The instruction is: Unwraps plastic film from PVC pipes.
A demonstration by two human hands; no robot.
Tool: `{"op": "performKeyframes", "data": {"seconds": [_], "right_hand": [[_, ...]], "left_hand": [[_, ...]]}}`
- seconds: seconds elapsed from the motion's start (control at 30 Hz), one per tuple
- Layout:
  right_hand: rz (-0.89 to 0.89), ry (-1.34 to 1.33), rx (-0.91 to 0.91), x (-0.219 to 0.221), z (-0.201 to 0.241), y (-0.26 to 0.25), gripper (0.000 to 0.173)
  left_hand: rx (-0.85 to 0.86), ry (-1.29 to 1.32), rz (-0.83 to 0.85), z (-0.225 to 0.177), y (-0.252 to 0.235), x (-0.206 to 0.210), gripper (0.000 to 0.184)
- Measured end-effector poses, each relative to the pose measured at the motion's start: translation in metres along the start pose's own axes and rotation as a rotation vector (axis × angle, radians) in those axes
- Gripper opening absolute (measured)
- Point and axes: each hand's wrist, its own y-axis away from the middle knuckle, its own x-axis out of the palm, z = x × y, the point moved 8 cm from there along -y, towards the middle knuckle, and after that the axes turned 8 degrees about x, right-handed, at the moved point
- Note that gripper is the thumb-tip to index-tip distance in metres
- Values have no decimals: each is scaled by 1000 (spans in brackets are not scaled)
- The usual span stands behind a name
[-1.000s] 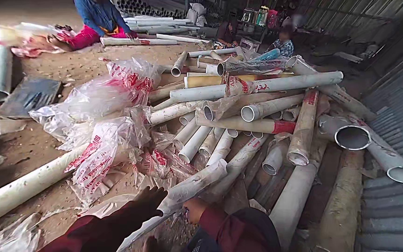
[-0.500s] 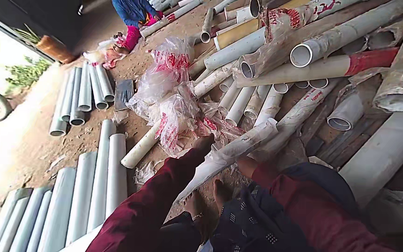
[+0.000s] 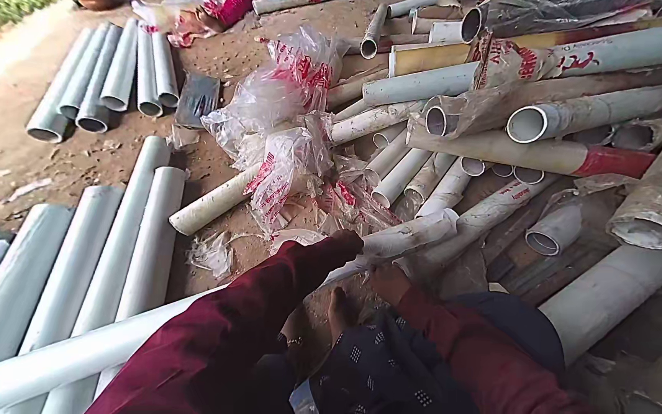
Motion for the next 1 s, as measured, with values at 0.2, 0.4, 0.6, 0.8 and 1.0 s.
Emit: {"op": "performKeyframes", "data": {"seconds": [0.2,0.4,0.6,0.8,1.0], "right_hand": [[-63,11,2,3,-5,-8,41],[-93,-113,255,-2,-67,-4,42],[-111,-121,462,-18,-167,-2,42],[-212,-463,964,-10,-284,32,39],[85,-457,318,-18,-138,10,40]], "left_hand": [[36,195,-6,9,3,-1,45],[102,344,-67,23,18,-12,40],[73,547,-177,38,23,-12,37],[53,521,-167,43,21,-19,34],[55,203,-237,48,16,-44,37]]}}
